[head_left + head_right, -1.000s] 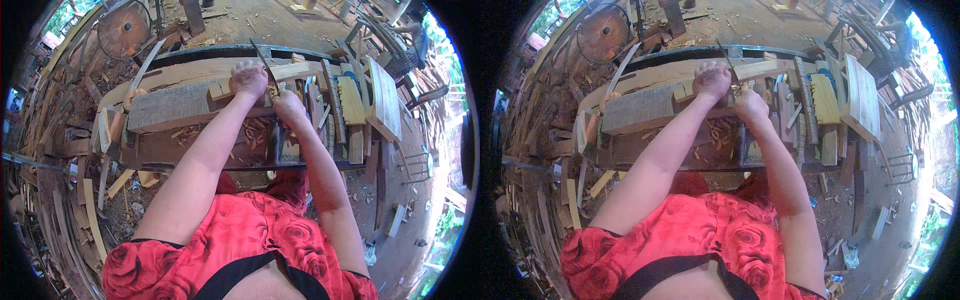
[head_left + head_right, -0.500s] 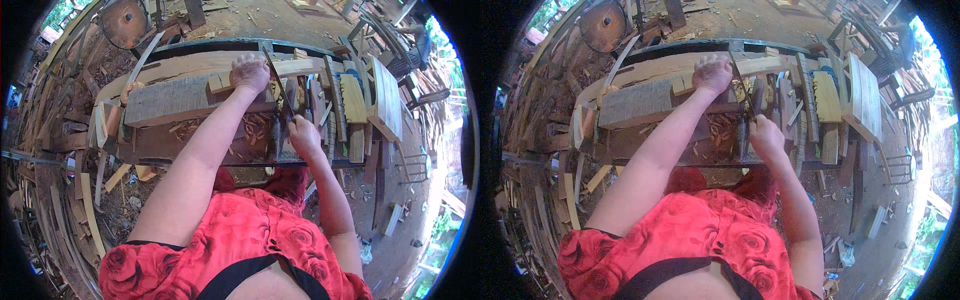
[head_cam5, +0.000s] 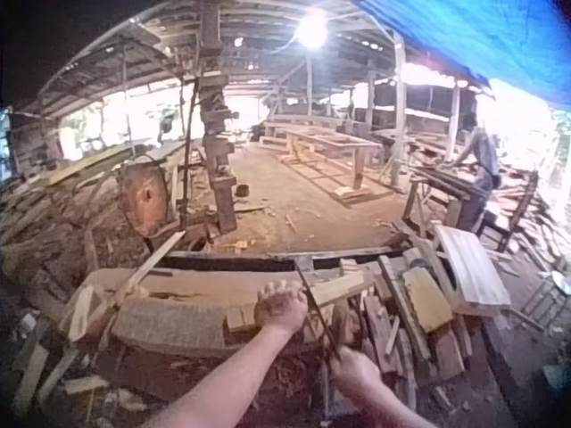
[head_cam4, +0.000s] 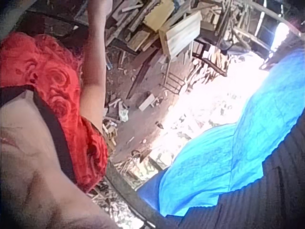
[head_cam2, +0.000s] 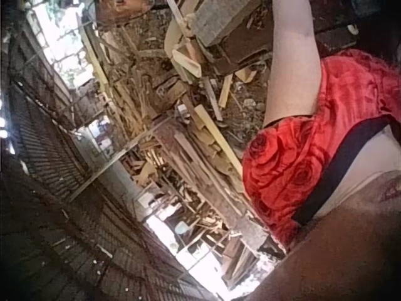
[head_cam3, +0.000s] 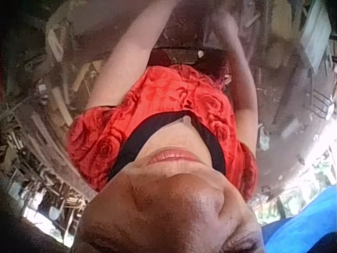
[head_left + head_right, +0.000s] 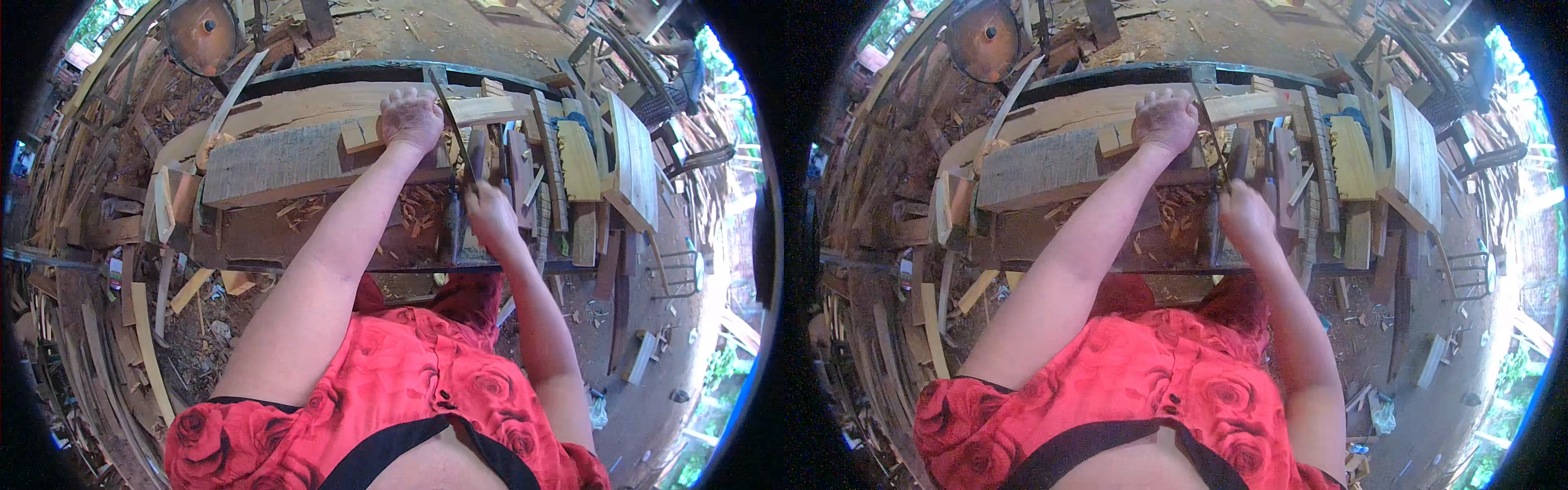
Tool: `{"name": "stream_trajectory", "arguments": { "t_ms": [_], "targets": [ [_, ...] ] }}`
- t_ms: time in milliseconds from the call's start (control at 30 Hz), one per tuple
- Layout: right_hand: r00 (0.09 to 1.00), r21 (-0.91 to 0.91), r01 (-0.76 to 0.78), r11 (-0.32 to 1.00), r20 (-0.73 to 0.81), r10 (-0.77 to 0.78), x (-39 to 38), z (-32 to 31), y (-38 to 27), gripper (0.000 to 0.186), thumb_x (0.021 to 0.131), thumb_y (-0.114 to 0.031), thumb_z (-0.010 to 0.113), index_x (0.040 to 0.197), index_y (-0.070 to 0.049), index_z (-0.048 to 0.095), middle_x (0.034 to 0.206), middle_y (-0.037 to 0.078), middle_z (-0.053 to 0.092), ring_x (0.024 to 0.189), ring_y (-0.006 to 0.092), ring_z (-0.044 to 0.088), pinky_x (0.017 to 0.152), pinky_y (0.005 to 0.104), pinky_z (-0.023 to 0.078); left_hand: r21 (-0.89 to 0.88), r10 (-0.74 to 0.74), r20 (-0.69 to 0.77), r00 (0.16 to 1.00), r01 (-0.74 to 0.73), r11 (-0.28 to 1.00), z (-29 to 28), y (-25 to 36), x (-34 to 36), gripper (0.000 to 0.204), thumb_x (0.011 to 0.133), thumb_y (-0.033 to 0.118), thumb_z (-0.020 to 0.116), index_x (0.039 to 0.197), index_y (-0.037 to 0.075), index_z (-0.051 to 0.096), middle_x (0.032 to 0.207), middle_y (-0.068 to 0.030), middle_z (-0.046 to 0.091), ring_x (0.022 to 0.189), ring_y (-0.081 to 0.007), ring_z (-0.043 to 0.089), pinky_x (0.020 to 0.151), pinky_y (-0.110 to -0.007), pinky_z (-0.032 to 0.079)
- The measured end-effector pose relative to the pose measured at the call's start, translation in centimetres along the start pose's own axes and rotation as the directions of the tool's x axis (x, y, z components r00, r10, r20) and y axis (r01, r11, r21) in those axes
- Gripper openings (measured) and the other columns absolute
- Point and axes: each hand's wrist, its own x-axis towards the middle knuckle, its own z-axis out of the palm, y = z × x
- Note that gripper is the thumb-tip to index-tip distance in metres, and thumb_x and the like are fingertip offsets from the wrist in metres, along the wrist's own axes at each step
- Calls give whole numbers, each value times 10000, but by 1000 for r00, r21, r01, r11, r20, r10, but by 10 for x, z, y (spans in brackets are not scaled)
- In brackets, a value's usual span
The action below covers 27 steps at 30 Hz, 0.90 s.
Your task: Sawing a piece of wood with a hand saw in a workshop.
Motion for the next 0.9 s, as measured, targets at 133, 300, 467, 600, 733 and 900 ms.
{"name": "stream_trajectory", "arguments": {
  "t_ms": [133, 300, 467, 600, 733, 900],
  "targets": [
    [987, -45, 114, 992, -106, -118, 15, 3, 1, 313, 852, -256, 430, 907, 16, 573, 805, 268, 608, 765, 412, 608, 734, 493, 464, -16, 27, -34, 999, -28, 999, 2, -1, -2, 214, 807, 286, 502, 894, 145, 637, 966, -95, 614, 961, -290, 559, 826, -454, 423],
    [987, 60, -147, 987, 81, 142, 65, -17, -42, 301, 825, -210, 437, 949, -20, 635, 923, 243, 639, 922, 391, 614, 841, 467, 468, -6, 24, 1, 1000, -24, 1000, 2, 6, 2, 224, 809, 295, 489, 888, 146, 635, 953, -93, 613, 946, -286, 563, 815, -460, 422],
    [999, -98, -28, 995, 37, 32, -14, -2, -8, 319, 861, -250, 410, 989, -6, 570, 985, 247, 625, 954, 399, 596, 831, 478, 460, 8, 23, -67, 997, -22, 1000, 2, -4, -1, 220, 799, 286, 520, 894, 142, 658, 938, -89, 620, 936, -274, 560, 797, -451, 420],
    [997, 17, -54, 998, 57, 53, 25, -17, -31, 321, 848, -244, 418, 950, 1, 598, 1007, 236, 626, 978, 383, 597, 836, 472, 458, -25, 61, -51, 997, -62, 998, -2, 1, -1, 220, 811, 276, 509, 907, 131, 643, 956, -101, 610, 930, -291, 566, 800, -457, 435],
    [984, 50, -131, 990, 125, 124, 57, -14, -42, 315, 840, -241, 428, 940, -5, 612, 1012, 239, 625, 980, 381, 596, 839, 468, 459, -26, 37, 3, 999, -37, 999, -2, 1, -2, 218, 820, 284, 505, 918, 142, 639, 991, -98, 612, 948, -285, 562, 815, -455, 433],
    [997, -9, -68, 998, 45, 68, -1, -4, -11, 307, 841, -242, 440, 946, -13, 615, 999, 239, 628, 963, 396, 598, 836, 473, 464, 15, 12, -19, 1000, -11, 1000, -1, -1, -2, 223, 821, 290, 506, 915, 139, 640, 956, -90, 621, 953, -279, 562, 816, -457, 432]
  ]
}}
